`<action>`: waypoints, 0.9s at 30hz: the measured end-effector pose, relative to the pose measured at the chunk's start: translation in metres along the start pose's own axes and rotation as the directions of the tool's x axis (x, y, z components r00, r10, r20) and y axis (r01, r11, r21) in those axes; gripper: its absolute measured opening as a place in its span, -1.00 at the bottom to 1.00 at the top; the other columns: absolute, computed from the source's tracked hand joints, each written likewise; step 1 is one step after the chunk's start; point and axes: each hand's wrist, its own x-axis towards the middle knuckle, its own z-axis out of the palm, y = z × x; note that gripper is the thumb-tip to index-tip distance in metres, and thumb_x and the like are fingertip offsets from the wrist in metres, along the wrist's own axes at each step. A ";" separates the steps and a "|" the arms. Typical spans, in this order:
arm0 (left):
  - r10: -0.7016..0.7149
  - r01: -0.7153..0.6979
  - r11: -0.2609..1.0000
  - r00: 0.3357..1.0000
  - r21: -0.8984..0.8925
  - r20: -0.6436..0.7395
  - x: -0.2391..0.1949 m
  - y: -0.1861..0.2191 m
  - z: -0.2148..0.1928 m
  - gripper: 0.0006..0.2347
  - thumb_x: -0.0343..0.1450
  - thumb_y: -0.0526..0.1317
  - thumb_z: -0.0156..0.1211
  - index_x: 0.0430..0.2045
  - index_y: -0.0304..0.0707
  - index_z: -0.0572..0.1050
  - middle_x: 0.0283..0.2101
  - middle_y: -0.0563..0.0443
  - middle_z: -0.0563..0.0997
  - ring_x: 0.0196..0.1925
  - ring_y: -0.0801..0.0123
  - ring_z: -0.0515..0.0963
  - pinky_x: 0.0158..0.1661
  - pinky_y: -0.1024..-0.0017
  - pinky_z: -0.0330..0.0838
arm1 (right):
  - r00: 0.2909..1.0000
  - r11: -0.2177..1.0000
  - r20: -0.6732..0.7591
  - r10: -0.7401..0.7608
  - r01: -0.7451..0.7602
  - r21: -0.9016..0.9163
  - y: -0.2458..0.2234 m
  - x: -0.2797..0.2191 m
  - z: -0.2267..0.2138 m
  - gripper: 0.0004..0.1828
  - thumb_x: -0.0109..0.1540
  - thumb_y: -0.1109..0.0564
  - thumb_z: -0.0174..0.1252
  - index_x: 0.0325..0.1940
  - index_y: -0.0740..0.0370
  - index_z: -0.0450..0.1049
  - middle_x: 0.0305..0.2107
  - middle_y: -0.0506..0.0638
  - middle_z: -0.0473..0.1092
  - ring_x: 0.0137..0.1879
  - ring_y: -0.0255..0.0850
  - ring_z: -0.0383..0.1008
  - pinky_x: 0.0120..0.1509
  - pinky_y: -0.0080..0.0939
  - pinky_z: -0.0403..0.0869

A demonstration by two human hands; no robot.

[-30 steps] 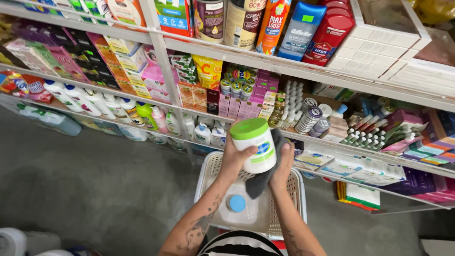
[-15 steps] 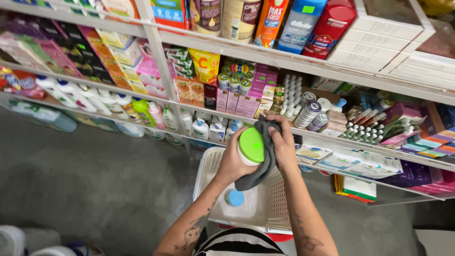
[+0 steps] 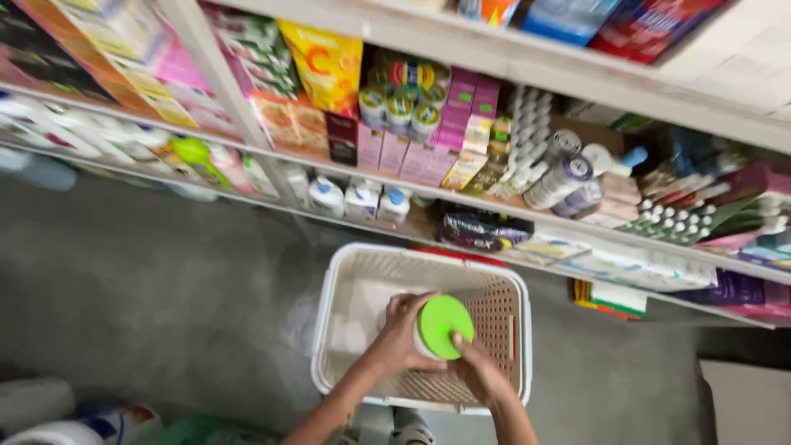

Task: Picking various personal care and hygiene products from store shelves and placing them into a shopping basket.

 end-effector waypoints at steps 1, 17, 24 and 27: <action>0.003 -0.005 0.998 0.999 0.070 0.034 0.008 0.008 -0.002 0.06 -0.05 0.01 0.73 0.39 -0.02 0.17 0.42 -0.16 0.15 0.46 -0.17 0.02 0.40 -0.07 -0.01 | 1.000 0.994 0.003 -0.025 0.025 0.110 0.011 0.007 -0.011 -0.27 0.21 -0.15 0.04 0.45 0.07 0.14 0.16 0.12 0.40 0.11 0.03 0.51 0.18 0.15 0.47; -0.411 0.363 0.846 0.910 -0.391 -0.046 0.212 -0.234 -0.004 -0.60 0.44 -0.18 0.30 0.17 -0.34 0.54 -0.14 -0.36 0.70 -0.23 0.27 0.63 -0.23 0.48 0.53 | 0.958 0.954 0.059 -0.279 0.284 -0.095 -0.090 0.287 -0.037 -0.09 0.13 0.17 0.33 0.53 0.05 0.13 0.21 0.10 0.37 0.25 -0.04 0.44 0.22 0.03 0.49; -0.512 0.447 0.667 0.856 -0.596 0.069 0.280 -0.325 0.027 -0.66 0.32 -0.29 0.23 -0.01 -0.27 0.47 -0.10 -0.15 0.61 -0.23 0.28 0.70 -0.30 0.22 0.74 | 0.928 0.724 -0.011 -0.372 0.283 -0.629 -0.049 0.383 -0.090 -0.13 0.15 0.00 0.43 0.47 0.18 0.23 0.11 0.20 0.47 0.18 -0.03 0.52 0.21 -0.09 0.50; -0.586 0.561 0.768 0.810 -0.308 0.014 0.294 -0.323 0.032 -0.70 0.34 -0.27 0.23 -0.07 -0.42 0.52 -0.12 -0.21 0.65 -0.21 0.11 0.72 -0.29 0.17 0.66 | 0.906 0.505 -0.075 -0.418 0.162 -0.848 -0.029 0.416 -0.109 -0.20 0.10 -0.10 0.43 0.34 0.22 0.34 -0.01 0.25 0.53 0.08 0.03 0.56 0.13 -0.05 0.51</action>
